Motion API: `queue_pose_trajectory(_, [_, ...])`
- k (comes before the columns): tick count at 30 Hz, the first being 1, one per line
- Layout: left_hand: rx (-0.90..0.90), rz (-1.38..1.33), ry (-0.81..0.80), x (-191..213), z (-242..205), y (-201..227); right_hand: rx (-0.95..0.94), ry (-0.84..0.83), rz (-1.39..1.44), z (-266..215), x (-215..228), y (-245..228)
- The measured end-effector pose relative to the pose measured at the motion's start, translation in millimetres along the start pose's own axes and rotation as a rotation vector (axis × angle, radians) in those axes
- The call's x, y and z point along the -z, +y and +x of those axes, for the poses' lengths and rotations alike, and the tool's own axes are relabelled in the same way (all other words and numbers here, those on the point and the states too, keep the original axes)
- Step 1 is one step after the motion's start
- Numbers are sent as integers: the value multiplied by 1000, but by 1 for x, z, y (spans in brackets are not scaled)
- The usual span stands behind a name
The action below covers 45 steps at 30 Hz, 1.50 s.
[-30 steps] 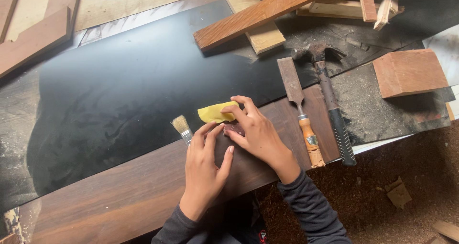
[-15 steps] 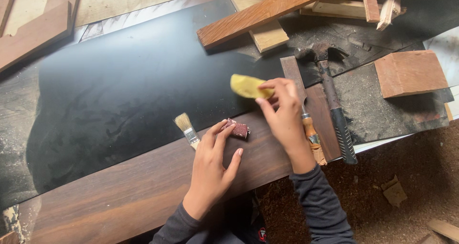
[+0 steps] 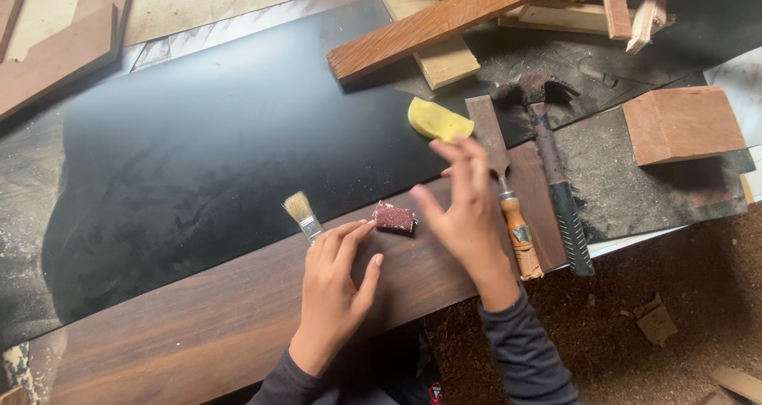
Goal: The person brushes dust off a dark wooden plank and a black mat using a paintbrush. They then use a sanding block to smooth the edges of a small wooden assembly. The person handles various tools and wood pieces on a workbench.
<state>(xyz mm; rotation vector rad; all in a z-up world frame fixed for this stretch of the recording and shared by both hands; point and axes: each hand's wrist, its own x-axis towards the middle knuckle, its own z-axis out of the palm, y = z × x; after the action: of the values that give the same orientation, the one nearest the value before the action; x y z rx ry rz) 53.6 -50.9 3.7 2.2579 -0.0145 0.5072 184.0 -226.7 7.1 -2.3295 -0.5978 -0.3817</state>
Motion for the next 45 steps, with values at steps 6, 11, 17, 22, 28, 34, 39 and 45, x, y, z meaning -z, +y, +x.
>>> queue_pose_trajectory(6, [13, 94, 103, 12, -13, -7, 198, -251, 23, -25, -7, -30])
queue_pose_trajectory(11, [192, 151, 1, 17, -19, -15, 153, -261, 68, -30, -12, -25])
queue_pose_trajectory(17, [104, 224, 70, 12, -24, -17, 37, -101, -58, -37, -3, -2])
queue_pose_trajectory(22, [182, 169, 20, 8, -24, -13, -65, 54, -275, -47, 23, 11])
queue_pose_trajectory(28, [4, 41, -32, -12, -17, 8, -114, 98, -243, -63, 40, 11])
queue_pose_trajectory(34, [-176, -30, -78, -56, 5, 39, -97, 272, -148, -110, 42, -11])
queue_pose_trajectory(39, [-226, -67, -118, -93, 12, 54, -137, 232, -100, -137, 49, -6])
queue_pose_trajectory(45, [-230, -42, -111, -108, 6, 56, -115, 181, -133, -139, 48, 6])
